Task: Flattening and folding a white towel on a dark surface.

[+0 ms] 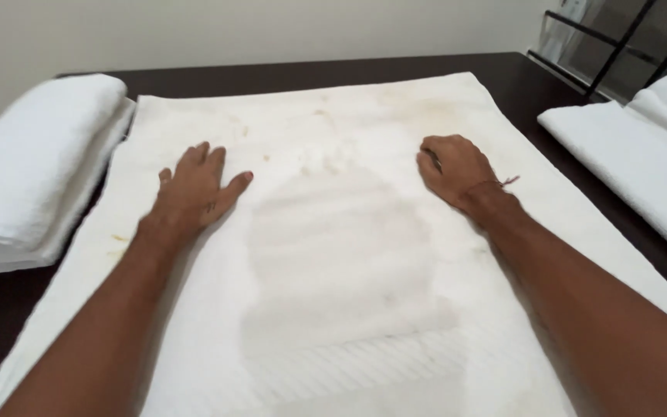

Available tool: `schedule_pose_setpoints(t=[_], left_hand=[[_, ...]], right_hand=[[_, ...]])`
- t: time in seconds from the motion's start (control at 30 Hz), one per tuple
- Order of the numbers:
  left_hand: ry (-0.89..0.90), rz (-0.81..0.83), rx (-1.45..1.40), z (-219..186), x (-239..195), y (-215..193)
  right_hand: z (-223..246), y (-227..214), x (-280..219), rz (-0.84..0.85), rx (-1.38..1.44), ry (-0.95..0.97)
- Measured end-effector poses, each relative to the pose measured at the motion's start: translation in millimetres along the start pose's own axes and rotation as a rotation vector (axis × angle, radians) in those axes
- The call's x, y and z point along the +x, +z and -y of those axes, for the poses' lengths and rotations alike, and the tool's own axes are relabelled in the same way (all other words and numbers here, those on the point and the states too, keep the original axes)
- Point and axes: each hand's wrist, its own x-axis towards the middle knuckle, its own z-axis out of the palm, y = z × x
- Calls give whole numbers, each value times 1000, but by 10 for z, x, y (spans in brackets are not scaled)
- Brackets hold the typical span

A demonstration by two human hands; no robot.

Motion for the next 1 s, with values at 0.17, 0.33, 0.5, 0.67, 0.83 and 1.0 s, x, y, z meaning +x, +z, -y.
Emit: schedule_pose_setpoints(t=[0.17, 0.33, 0.5, 0.67, 0.83, 1.0], left_hand=[[-62, 16, -23, 305, -381, -82], [-84, -19, -7, 572, -487, -67], [-82, -135, 9, 685, -490, -232], [-182, -220, -38, 929, -216, -17], [-268, -286, -79, 1211, -17, 90], [-276, -82, -241, 1427, 117, -120]], right_hand=[[-546, 226, 21, -68, 39, -182], [-846, 285, 48, -194, -19, -398], [-495, -66, 27, 196, -43, -3], [-1011, 193, 203, 44, -269, 161], [-1240, 216, 166, -67, -413, 318], [-1604, 115, 47, -177, -414, 119]])
